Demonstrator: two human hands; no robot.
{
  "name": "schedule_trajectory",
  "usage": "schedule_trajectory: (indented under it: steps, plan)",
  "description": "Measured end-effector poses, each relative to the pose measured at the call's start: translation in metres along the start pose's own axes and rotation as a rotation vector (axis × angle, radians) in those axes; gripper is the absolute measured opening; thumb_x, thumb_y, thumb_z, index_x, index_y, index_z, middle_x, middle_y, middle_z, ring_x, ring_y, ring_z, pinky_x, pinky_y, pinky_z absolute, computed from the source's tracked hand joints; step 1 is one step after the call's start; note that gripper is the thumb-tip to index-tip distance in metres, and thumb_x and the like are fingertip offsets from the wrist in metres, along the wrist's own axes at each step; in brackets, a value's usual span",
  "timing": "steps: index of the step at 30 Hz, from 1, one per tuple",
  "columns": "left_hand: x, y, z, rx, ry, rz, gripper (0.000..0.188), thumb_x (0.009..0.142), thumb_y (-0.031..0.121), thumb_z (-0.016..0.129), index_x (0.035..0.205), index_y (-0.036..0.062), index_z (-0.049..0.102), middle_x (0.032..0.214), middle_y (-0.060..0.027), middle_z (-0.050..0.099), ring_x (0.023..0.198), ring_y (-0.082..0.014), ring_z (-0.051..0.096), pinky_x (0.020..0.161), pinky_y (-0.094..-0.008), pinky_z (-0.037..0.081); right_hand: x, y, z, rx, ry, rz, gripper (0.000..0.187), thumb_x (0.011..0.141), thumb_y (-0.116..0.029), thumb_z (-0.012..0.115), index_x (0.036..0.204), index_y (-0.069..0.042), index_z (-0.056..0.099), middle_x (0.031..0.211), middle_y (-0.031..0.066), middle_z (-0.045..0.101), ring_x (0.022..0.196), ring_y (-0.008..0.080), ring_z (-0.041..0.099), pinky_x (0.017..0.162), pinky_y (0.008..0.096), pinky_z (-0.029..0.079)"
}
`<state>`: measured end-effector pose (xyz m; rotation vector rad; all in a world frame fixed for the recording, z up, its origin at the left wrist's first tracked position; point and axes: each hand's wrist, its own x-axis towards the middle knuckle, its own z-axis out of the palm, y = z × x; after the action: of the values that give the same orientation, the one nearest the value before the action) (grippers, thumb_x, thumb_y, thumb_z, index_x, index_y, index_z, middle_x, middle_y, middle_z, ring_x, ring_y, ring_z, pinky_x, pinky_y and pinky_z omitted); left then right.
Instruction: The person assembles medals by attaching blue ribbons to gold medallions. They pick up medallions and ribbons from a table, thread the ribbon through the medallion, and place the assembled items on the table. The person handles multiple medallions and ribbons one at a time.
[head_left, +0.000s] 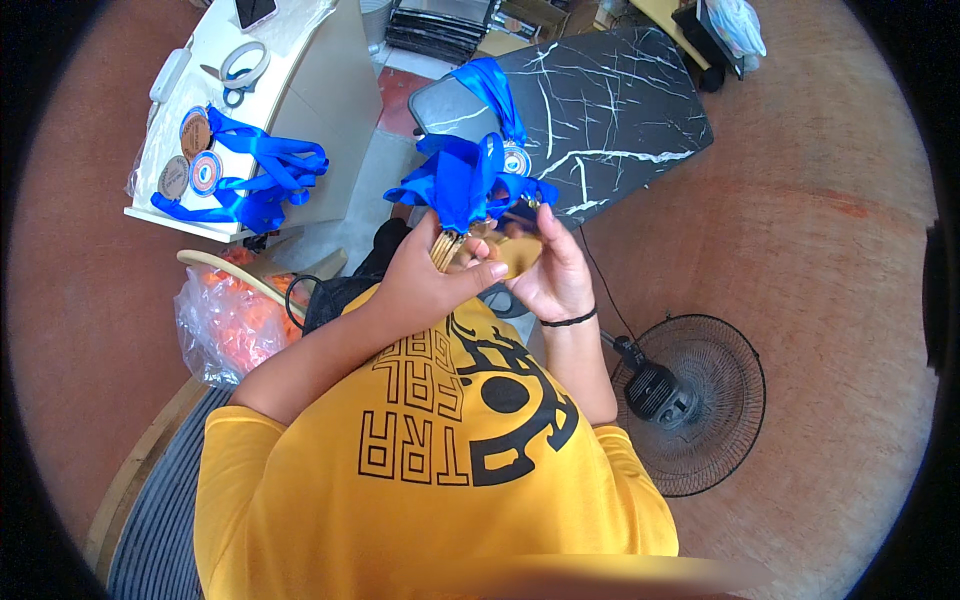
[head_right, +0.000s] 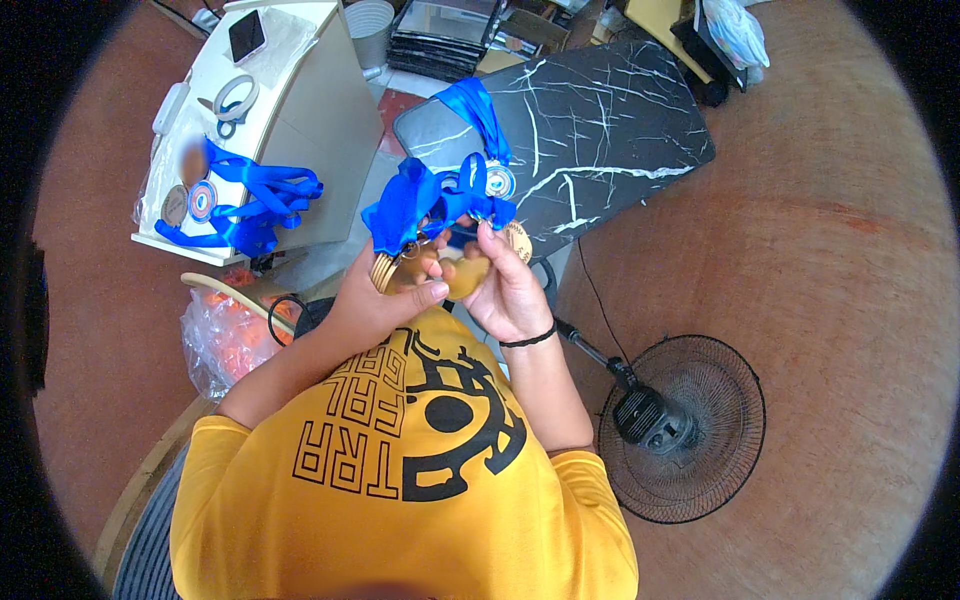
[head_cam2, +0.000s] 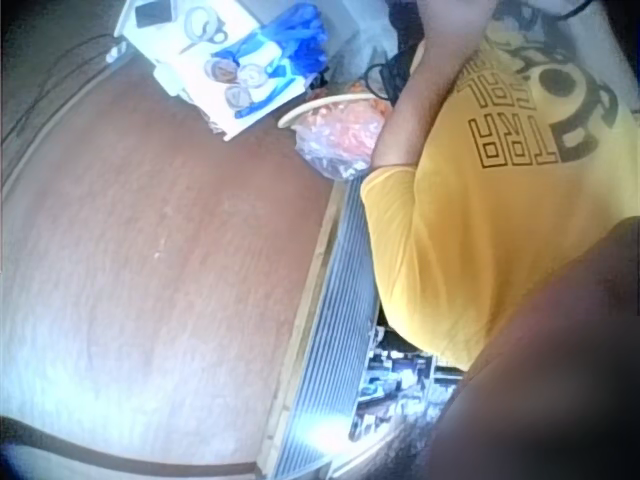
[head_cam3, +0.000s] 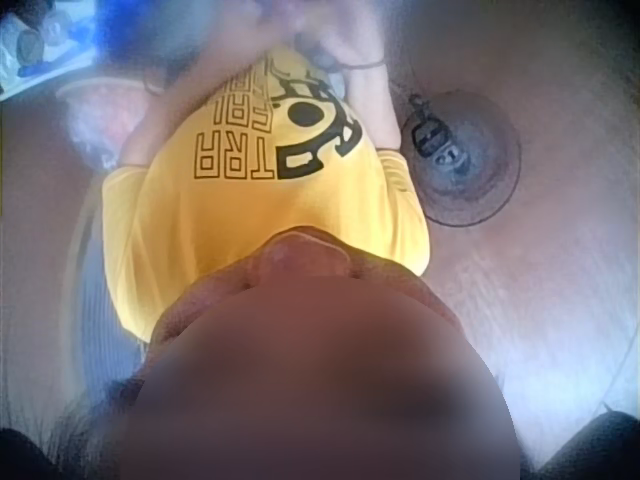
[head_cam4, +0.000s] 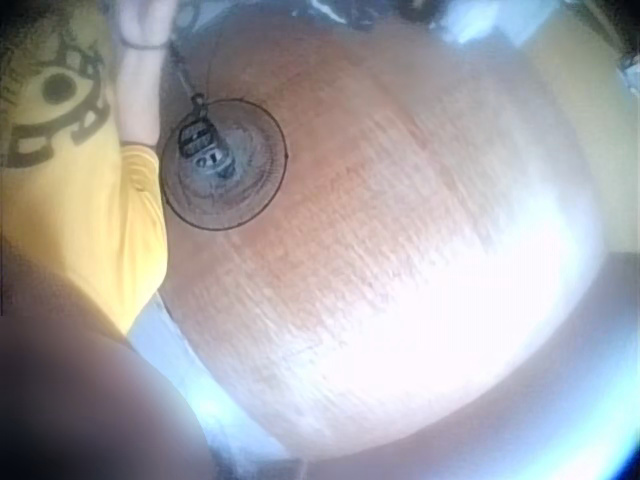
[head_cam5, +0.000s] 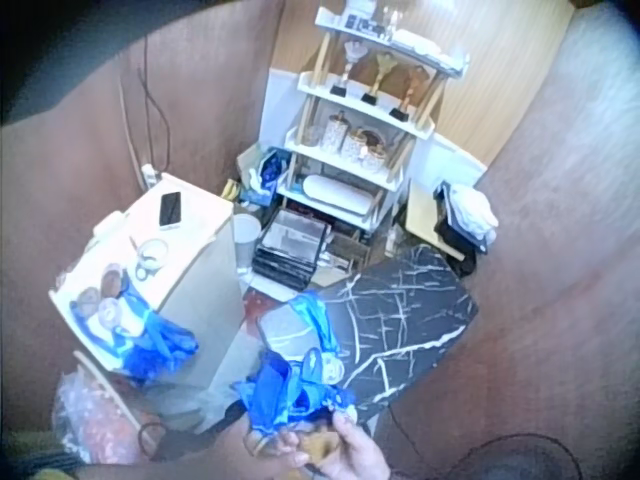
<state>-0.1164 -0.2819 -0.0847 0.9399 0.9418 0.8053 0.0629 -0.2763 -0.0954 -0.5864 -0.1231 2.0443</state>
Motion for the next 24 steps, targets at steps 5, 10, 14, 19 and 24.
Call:
schedule_trajectory:
  steps: [5, 10, 14, 19, 24]
  plan:
    - [0.004, 0.001, -0.016, -0.222, 0.103, -0.097, 0.046, 0.083, 0.010, 0.071, 0.121, 0.0055, 0.047, 0.108, -0.0030, 0.058, 0.088, -0.0111, 0.059, 0.061, -0.0252, 0.051, 0.007, -0.029, -0.030, 0.103, 0.208, 0.100, 0.018, 0.086, -0.018, 0.059, 0.101, -0.007, 0.062, 0.110, 0.0178, 0.062, 0.097, 0.0351, 0.062, 0.079, 0.0494, 0.054]
    - [0.004, 0.001, -0.045, -0.456, 0.205, -0.165, 0.041, 0.088, 0.018, 0.065, 0.123, 0.0082, 0.046, 0.113, -0.0074, 0.056, 0.088, -0.0160, 0.060, 0.057, -0.0274, 0.049, -0.015, -0.152, -0.004, -0.093, 0.188, -0.533, 0.023, 0.077, -0.007, 0.060, 0.100, -0.003, 0.059, 0.134, 0.0288, 0.042, 0.124, 0.0477, 0.042, 0.102, 0.0618, 0.037]
    - [0.009, 0.000, -0.056, -0.654, 0.130, -0.216, 0.041, 0.095, 0.038, 0.053, 0.123, 0.0090, 0.045, 0.114, -0.0117, 0.057, 0.087, -0.0213, 0.060, 0.056, -0.0294, 0.048, -0.031, -0.201, 0.051, -0.581, 0.110, -0.941, 0.050, 0.075, 0.004, 0.052, 0.124, -0.004, 0.046, 0.140, 0.0332, 0.034, 0.128, 0.0520, 0.036, 0.104, 0.0636, 0.035]
    - [0.023, -0.019, -0.052, -0.957, 0.015, -0.331, 0.068, 0.087, 0.070, 0.035, 0.119, 0.0120, 0.049, 0.113, -0.0136, 0.058, 0.086, -0.0265, 0.060, 0.058, -0.0316, 0.049, 0.018, -0.168, 0.061, -0.481, -0.020, -0.450, 0.063, 0.073, 0.006, 0.052, 0.132, 0.013, 0.033, 0.138, 0.0296, 0.038, 0.122, 0.0454, 0.047, 0.098, 0.0537, 0.047]
    - [0.034, -0.045, -0.046, -1.191, -0.024, -0.442, 0.076, 0.078, 0.080, 0.034, 0.115, 0.0159, 0.053, 0.107, -0.0117, 0.059, 0.090, -0.0292, 0.059, 0.066, -0.0377, 0.054, 0.082, -0.073, 0.026, -0.289, 0.331, 0.080, 0.039, 0.081, -0.001, 0.061, 0.118, 0.002, 0.049, 0.113, 0.0198, 0.057, 0.109, 0.0372, 0.058, 0.090, 0.0586, 0.051]
